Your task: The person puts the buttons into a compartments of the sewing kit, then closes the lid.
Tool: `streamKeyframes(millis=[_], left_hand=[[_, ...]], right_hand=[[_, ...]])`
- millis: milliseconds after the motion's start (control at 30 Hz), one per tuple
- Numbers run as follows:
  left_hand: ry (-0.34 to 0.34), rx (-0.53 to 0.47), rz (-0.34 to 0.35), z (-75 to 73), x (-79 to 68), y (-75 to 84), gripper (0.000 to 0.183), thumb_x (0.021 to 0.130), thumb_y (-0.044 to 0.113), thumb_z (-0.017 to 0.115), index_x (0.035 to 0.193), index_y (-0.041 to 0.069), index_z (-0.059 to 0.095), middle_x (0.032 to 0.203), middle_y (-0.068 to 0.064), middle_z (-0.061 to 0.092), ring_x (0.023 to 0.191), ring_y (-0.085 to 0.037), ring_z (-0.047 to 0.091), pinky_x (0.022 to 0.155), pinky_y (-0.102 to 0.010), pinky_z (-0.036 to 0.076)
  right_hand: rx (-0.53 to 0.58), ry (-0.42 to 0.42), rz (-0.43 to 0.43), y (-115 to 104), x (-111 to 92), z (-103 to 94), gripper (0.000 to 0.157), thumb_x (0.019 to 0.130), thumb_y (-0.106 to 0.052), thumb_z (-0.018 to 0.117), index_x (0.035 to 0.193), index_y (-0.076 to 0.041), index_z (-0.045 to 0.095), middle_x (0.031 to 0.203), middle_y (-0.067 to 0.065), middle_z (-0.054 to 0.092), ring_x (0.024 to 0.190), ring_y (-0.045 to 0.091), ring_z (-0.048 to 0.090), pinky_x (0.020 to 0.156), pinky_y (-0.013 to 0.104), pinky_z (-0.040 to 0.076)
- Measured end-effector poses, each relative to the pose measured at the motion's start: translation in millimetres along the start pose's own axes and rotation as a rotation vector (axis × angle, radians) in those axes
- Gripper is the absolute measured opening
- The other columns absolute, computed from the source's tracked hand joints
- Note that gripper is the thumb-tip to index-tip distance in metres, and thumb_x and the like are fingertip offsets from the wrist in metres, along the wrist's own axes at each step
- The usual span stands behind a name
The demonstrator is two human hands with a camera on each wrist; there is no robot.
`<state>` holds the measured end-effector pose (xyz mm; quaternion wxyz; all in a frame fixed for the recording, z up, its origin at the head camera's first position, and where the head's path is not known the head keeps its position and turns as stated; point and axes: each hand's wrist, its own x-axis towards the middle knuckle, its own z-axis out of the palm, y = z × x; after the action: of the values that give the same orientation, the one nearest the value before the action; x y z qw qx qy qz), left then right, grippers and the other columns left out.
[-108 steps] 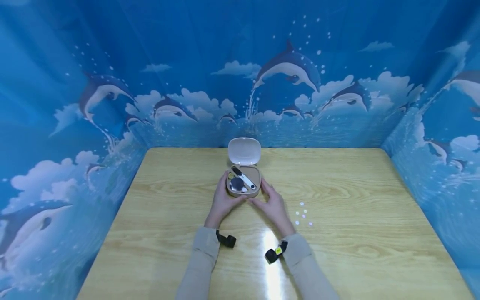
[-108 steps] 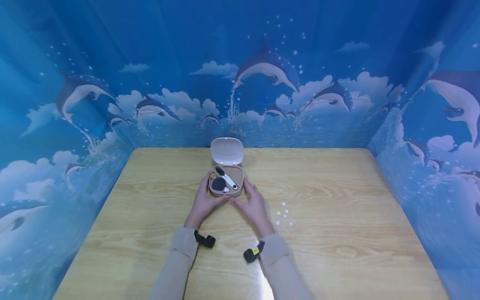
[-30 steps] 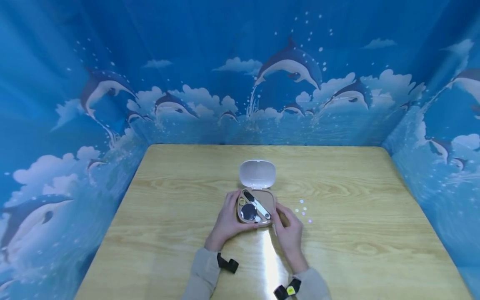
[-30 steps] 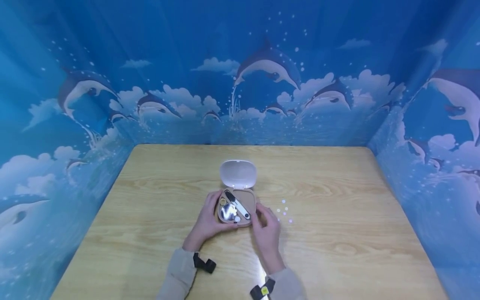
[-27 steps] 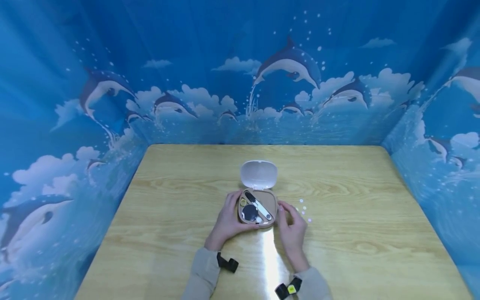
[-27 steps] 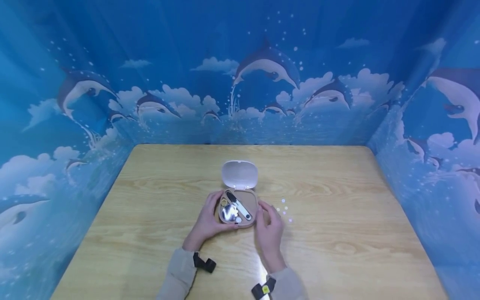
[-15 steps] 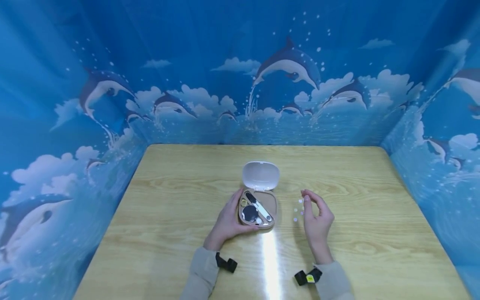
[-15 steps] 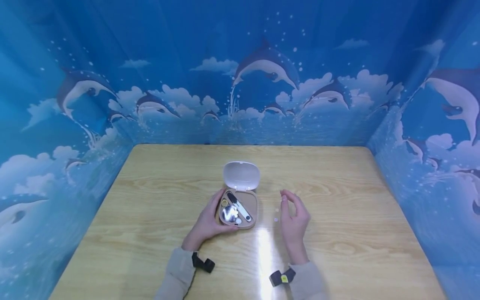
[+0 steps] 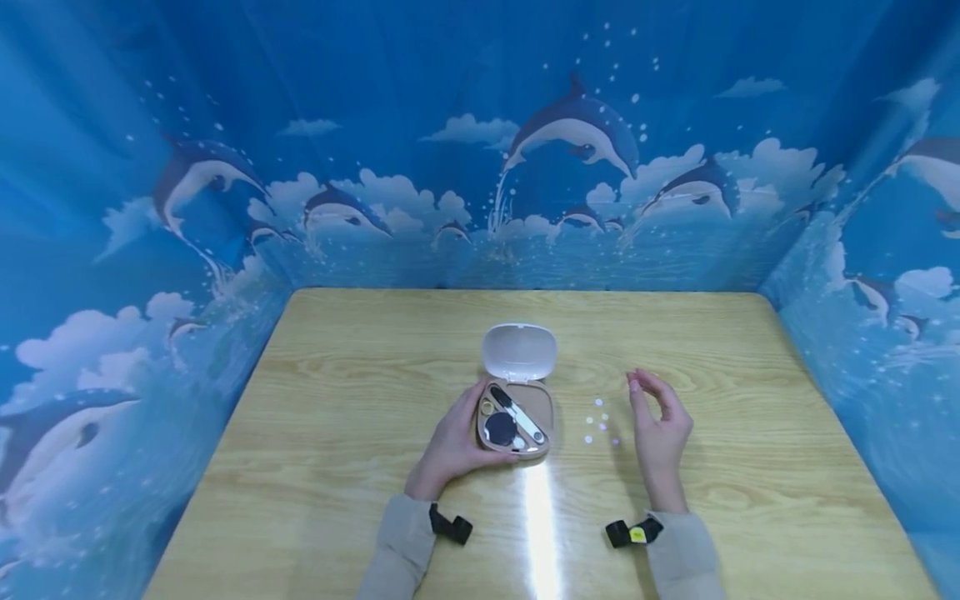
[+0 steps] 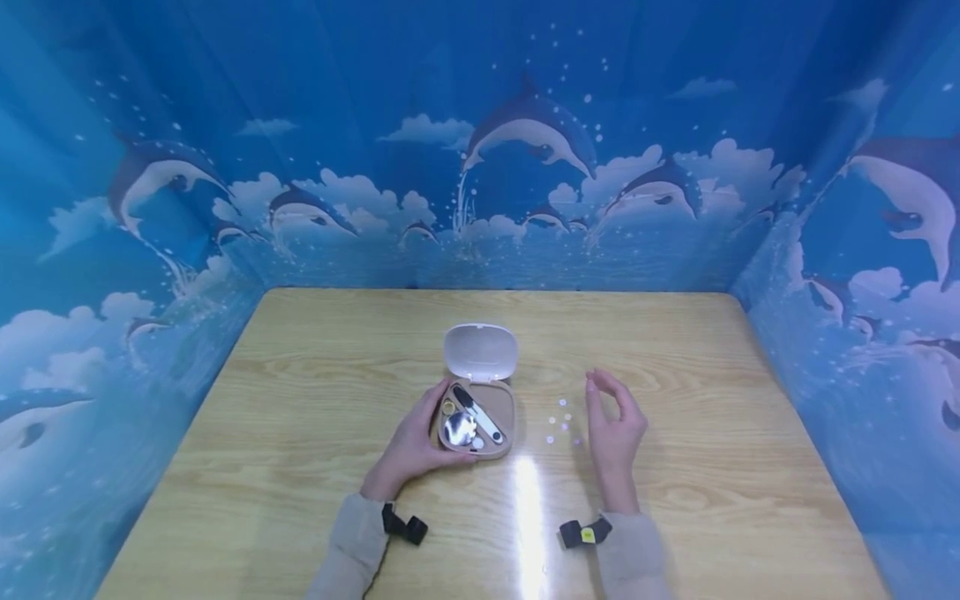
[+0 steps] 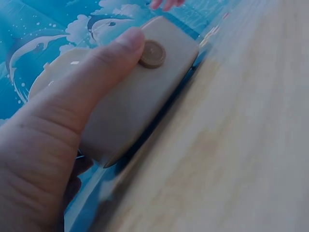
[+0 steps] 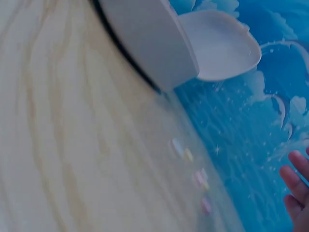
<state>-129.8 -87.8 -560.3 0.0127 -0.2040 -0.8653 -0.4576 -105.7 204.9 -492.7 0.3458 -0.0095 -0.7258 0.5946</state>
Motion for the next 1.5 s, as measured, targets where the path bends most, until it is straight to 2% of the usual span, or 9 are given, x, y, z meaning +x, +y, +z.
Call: streamKeyframes(millis=[200, 400, 600, 733, 867, 1000, 1167, 1300, 1500], left_hand=[[-0.013, 0.048, 0.023, -1.7, 2.4, -5.0, 0.134, 0.051, 0.061, 0.092, 0.159, 0.026, 0.020, 0.157, 0.002, 0.035, 0.140, -0.024, 0.038, 0.112, -0.053, 0.035], [-0.035, 0.037, 0.000, -0.3, 3.9, -6.1, 0.134, 0.051, 0.063, 0.091, 0.159, 0.032, 0.018, 0.158, 0.002, 0.034, 0.141, -0.024, 0.037, 0.112, -0.053, 0.035], [-0.023, 0.021, -0.010, -1.0, 5.3, -5.1, 0.133, 0.051, 0.063, 0.091, 0.159, 0.030, 0.020, 0.158, 0.002, 0.035, 0.141, -0.026, 0.038, 0.112, -0.055, 0.035], [-0.025, 0.017, -0.014, -2.1, 5.6, -4.7, 0.133, 0.051, 0.063, 0.091, 0.159, 0.029, 0.022, 0.157, 0.001, 0.036, 0.141, -0.025, 0.038, 0.112, -0.054, 0.035], [-0.029, 0.019, -0.017, -2.5, 5.6, -4.2, 0.132, 0.051, 0.065, 0.090, 0.158, 0.027, 0.023, 0.157, 0.002, 0.037, 0.140, -0.026, 0.039, 0.111, -0.055, 0.035], [-0.030, 0.011, -0.032, -2.4, 6.0, -4.0, 0.132, 0.050, 0.065, 0.090, 0.158, 0.026, 0.024, 0.156, 0.005, 0.037, 0.140, -0.022, 0.039, 0.113, -0.052, 0.035], [-0.027, 0.002, -0.028, -2.3, 6.7, -4.2, 0.131, 0.051, 0.064, 0.090, 0.158, 0.026, 0.024, 0.156, 0.005, 0.038, 0.140, -0.022, 0.039, 0.113, -0.052, 0.035], [-0.025, -0.003, -0.019, -2.2, 6.6, -4.9, 0.131, 0.052, 0.064, 0.090, 0.158, 0.025, 0.024, 0.155, 0.003, 0.038, 0.139, -0.025, 0.040, 0.112, -0.055, 0.036], [-0.027, 0.007, -0.014, -2.2, 8.0, -5.5, 0.130, 0.052, 0.063, 0.090, 0.158, 0.026, 0.025, 0.154, 0.003, 0.040, 0.138, -0.024, 0.041, 0.111, -0.053, 0.036]], right_hand=[[-0.003, -0.107, 0.137, 19.6, -2.9, -8.3, 0.029, 0.087, 0.005, 0.071, 0.115, 0.012, 0.064, 0.114, 0.030, 0.065, 0.107, 0.023, 0.063, 0.104, 0.030, 0.047], [-0.079, -0.149, 0.121, 28.9, -4.2, -13.2, 0.037, 0.081, 0.009, 0.076, 0.116, 0.010, 0.065, 0.115, 0.029, 0.064, 0.106, 0.033, 0.059, 0.103, 0.027, 0.043], [-0.127, -0.191, 0.127, 42.5, -4.3, -13.0, 0.042, 0.077, 0.009, 0.079, 0.116, 0.010, 0.065, 0.120, 0.027, 0.062, 0.111, 0.019, 0.057, 0.103, 0.016, 0.038], [-0.158, -0.212, 0.182, 63.3, -4.8, -13.6, 0.044, 0.076, 0.005, 0.081, 0.118, 0.004, 0.067, 0.125, 0.020, 0.063, 0.115, 0.007, 0.054, 0.108, 0.019, 0.034], [-0.204, -0.245, 0.225, 76.9, -5.0, -15.2, 0.043, 0.077, -0.003, 0.084, 0.117, -0.004, 0.070, 0.122, 0.010, 0.065, 0.114, 0.003, 0.052, 0.110, 0.022, 0.033], [-0.262, -0.313, 0.189, 80.9, -3.9, -15.2, 0.038, 0.077, -0.010, 0.086, 0.113, -0.008, 0.072, 0.114, 0.005, 0.067, 0.109, 0.008, 0.052, 0.104, 0.025, 0.035], [-0.337, -0.395, 0.097, 81.6, -2.2, -13.0, 0.033, 0.077, -0.014, 0.086, 0.107, -0.009, 0.075, 0.106, 0.007, 0.066, 0.104, 0.018, 0.050, 0.095, 0.037, 0.037], [-0.340, -0.402, 0.076, 81.7, -1.5, -10.6, 0.029, 0.076, -0.011, 0.086, 0.103, -0.006, 0.075, 0.104, 0.011, 0.065, 0.101, 0.022, 0.050, 0.092, 0.042, 0.037], [-0.382, -0.397, 0.082, 80.0, 0.2, -7.7, 0.026, 0.075, -0.009, 0.087, 0.098, -0.004, 0.075, 0.100, 0.011, 0.064, 0.099, 0.024, 0.049, 0.091, 0.041, 0.037]])
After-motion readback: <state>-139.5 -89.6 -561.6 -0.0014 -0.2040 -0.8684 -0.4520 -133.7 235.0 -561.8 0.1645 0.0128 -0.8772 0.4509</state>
